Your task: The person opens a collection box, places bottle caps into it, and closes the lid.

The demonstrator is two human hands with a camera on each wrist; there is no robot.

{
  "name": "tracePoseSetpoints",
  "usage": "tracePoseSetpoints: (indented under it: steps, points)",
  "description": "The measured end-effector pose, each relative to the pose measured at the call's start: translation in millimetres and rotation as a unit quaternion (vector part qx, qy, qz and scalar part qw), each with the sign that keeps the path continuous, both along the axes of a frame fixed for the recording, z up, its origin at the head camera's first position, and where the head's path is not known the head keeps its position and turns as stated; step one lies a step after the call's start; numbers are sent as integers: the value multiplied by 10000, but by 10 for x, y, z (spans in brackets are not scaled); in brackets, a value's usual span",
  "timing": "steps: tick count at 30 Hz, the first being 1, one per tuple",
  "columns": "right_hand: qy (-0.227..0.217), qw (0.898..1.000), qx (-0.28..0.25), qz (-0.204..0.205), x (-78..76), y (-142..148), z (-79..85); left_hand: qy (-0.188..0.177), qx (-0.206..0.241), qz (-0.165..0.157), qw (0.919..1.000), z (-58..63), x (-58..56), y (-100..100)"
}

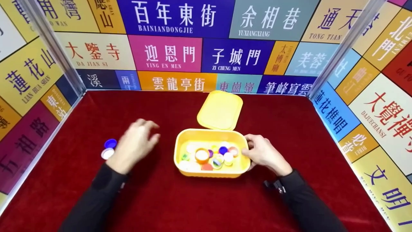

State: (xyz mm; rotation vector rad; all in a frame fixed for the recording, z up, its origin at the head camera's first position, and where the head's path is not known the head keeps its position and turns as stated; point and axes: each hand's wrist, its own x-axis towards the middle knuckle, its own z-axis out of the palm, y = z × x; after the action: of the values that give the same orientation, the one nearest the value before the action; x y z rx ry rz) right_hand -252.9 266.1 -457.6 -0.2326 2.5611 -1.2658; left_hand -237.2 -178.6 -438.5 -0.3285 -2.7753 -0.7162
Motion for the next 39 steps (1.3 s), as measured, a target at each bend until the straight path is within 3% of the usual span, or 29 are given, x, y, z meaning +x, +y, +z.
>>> tracePoseSetpoints:
  steps: [3,7,13,17,27,39]
  points:
    - [-2,10000,4,-8,-1,-1,2,-294,-57,505,9983,1,-52,-253]
    - [22,10000,23,30,0,-11,11,-744,-122,917,9929,-43,-120,-570]
    - [128,9999,56,43,-11,-23,23,-1622,-321,1211,9788,-126,-207,-917]
    - [117,9999,83,50,-4,-18,10,-2044,-509,1225,9698,-176,-233,-1049]
    - [143,9999,-32,52,-38,-10,62,-2348,-510,1044,9651,-134,-275,-1147]
    - [84,10000,-9,36,8,5,16,-2280,-493,980,9675,-188,-260,-1182]
